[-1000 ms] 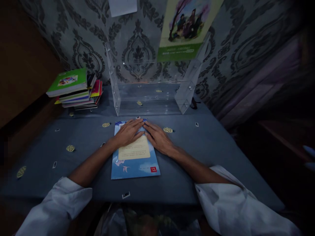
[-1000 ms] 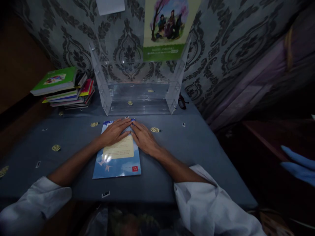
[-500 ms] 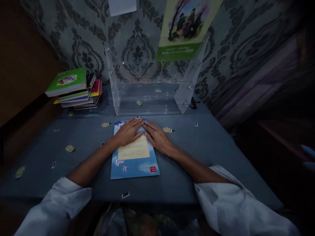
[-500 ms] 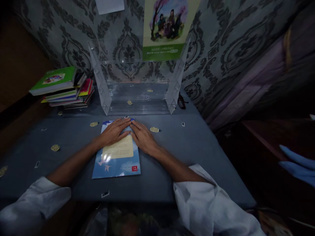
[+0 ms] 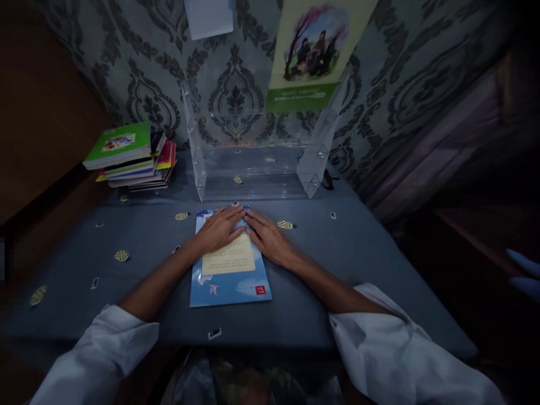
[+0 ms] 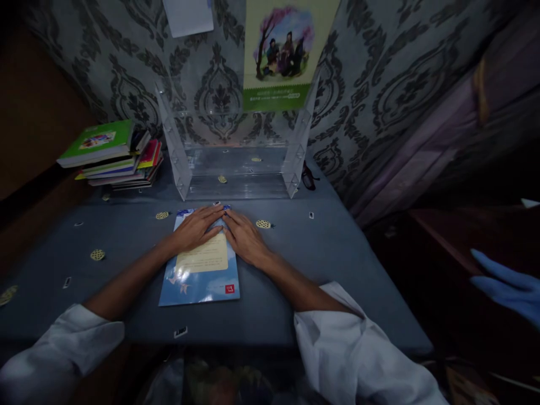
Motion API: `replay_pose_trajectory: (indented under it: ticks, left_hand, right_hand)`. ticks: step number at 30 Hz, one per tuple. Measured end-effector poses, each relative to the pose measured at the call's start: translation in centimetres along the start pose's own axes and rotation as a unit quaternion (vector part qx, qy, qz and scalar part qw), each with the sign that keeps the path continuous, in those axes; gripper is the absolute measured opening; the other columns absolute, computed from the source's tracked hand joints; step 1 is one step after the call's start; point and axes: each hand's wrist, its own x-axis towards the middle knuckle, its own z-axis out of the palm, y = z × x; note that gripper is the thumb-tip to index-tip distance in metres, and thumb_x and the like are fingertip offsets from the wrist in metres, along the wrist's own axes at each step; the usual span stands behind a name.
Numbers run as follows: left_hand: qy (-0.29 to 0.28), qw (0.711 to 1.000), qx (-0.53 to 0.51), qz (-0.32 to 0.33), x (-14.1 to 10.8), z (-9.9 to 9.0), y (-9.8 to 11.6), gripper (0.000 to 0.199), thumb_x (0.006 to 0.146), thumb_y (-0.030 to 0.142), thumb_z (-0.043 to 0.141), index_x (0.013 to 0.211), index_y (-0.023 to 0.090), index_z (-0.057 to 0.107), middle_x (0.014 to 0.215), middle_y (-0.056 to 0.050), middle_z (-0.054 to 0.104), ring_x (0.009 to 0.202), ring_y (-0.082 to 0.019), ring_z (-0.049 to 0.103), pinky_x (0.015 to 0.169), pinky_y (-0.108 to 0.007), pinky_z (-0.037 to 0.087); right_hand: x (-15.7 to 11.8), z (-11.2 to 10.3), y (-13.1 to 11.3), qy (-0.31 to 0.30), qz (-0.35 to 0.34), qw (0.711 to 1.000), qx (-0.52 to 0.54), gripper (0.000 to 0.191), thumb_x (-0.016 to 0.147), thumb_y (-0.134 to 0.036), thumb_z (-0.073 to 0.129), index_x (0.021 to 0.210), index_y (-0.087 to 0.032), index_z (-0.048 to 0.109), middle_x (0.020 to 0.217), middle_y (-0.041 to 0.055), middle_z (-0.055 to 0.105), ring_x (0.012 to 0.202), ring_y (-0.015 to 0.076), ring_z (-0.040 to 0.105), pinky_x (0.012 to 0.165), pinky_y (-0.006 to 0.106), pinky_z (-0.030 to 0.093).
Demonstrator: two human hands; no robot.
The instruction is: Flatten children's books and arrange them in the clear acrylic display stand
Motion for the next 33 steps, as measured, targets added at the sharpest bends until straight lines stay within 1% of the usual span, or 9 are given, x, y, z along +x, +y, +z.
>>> replay_pose_trajectory:
  ticks: [3, 8, 10, 14, 18, 23, 26, 29, 33]
  left_hand:
    - [-0.003, 1.000, 0.010, -0.006, -0.2, -0.2, 0.1, 0.051, 0.103, 0.041, 0.038, 0.147, 0.016, 0.047, 0.156, -0.011, 0.046, 0.146, -0.022, 0.041, 0.122, -0.043, 0.031]
    - [-0.001, 0.999, 0.019, -0.028, -1.9, -1.1, -0.4, 0.049, 0.104, 0.038, 0.035, 0.145, 0.017, 0.049, 0.154, -0.011, 0.048, 0.145, -0.023, 0.043, 0.121, -0.045, 0.032]
    - [0.010, 0.998, 0.025, -0.052, -3.0, -1.3, -0.9, 0.049, 0.103, 0.037, 0.036, 0.145, 0.016, 0.049, 0.153, -0.012, 0.048, 0.145, -0.025, 0.043, 0.121, -0.047, 0.033]
    - [0.042, 0.993, 0.023, -0.105, -5.2, -1.2, -2.4, 0.049, 0.102, 0.036, 0.035, 0.145, 0.017, 0.050, 0.153, -0.011, 0.048, 0.144, -0.027, 0.043, 0.119, -0.051, 0.034]
    - [0.076, 0.989, 0.001, -0.124, -6.6, -0.4, -3.4, 0.049, 0.102, 0.036, 0.033, 0.141, 0.014, 0.054, 0.152, -0.013, 0.050, 0.145, -0.026, 0.042, 0.119, -0.050, 0.035]
    - [0.103, 0.986, -0.013, -0.129, -6.8, 0.3, -3.5, 0.048, 0.102, 0.034, 0.033, 0.139, 0.014, 0.055, 0.150, -0.014, 0.053, 0.144, -0.028, 0.043, 0.118, -0.052, 0.035]
    - [0.111, 0.985, -0.018, -0.132, -6.8, 0.4, -3.4, 0.047, 0.102, 0.032, 0.033, 0.139, 0.015, 0.056, 0.149, -0.013, 0.054, 0.144, -0.028, 0.044, 0.118, -0.053, 0.036]
    - [0.111, 0.985, -0.013, -0.131, -6.7, 0.3, -3.4, 0.047, 0.101, 0.032, 0.034, 0.139, 0.014, 0.056, 0.148, -0.013, 0.054, 0.142, -0.027, 0.046, 0.118, -0.051, 0.036]
    - [0.113, 0.985, -0.008, -0.131, -6.7, 0.2, -3.4, 0.048, 0.101, 0.032, 0.034, 0.138, 0.013, 0.057, 0.148, -0.014, 0.055, 0.142, -0.027, 0.047, 0.117, -0.051, 0.037]
  right_hand:
    - [0.0, -0.1, -0.1, 0.000, -0.001, 1.000, -0.004, 0.046, 0.101, -0.031, 0.040, 0.142, -0.017, 0.055, 0.150, 0.0147, 0.053, 0.139, 0.0274, 0.050, 0.116, 0.051, 0.042]
    - [-0.2, -0.4, -0.6, -0.025, 0.013, 0.999, -0.032, 0.046, 0.101, -0.028, 0.040, 0.141, -0.012, 0.056, 0.150, 0.0183, 0.051, 0.139, 0.0290, 0.049, 0.117, 0.052, 0.040]
    - [-0.5, -0.5, -0.8, -0.034, 0.018, 0.999, -0.039, 0.046, 0.101, -0.028, 0.039, 0.142, -0.012, 0.055, 0.152, 0.0182, 0.050, 0.140, 0.0294, 0.049, 0.118, 0.051, 0.039]
    - [-1.8, -0.7, -1.0, -0.046, 0.009, 0.998, -0.035, 0.048, 0.103, -0.032, 0.035, 0.146, -0.017, 0.051, 0.156, 0.0144, 0.046, 0.142, 0.0287, 0.045, 0.119, 0.054, 0.038]
    - [-3.8, -1.1, -1.5, -0.049, -0.010, 0.998, -0.024, 0.049, 0.105, -0.034, 0.032, 0.148, -0.020, 0.048, 0.156, 0.0130, 0.047, 0.144, 0.0266, 0.044, 0.119, 0.053, 0.037]
    - [-6.5, -2.1, -2.8, -0.068, -0.030, 0.997, -0.024, 0.048, 0.105, -0.035, 0.036, 0.148, -0.018, 0.048, 0.156, 0.0141, 0.045, 0.144, 0.0267, 0.044, 0.119, 0.052, 0.037]
    - [-8.0, -2.6, -3.6, -0.077, -0.049, 0.995, -0.028, 0.048, 0.104, -0.033, 0.039, 0.149, -0.019, 0.047, 0.157, 0.0137, 0.045, 0.145, 0.0271, 0.042, 0.120, 0.054, 0.036]
    - [-9.3, -2.9, -4.4, -0.074, -0.067, 0.994, -0.034, 0.048, 0.104, -0.033, 0.042, 0.149, -0.017, 0.047, 0.157, 0.0144, 0.044, 0.146, 0.0268, 0.040, 0.120, 0.054, 0.035]
    - [-10.7, -3.1, -5.0, -0.070, -0.094, 0.992, -0.042, 0.053, 0.103, -0.034, 0.045, 0.153, -0.016, 0.039, 0.159, 0.0150, 0.041, 0.148, 0.0246, 0.037, 0.121, 0.051, 0.035]
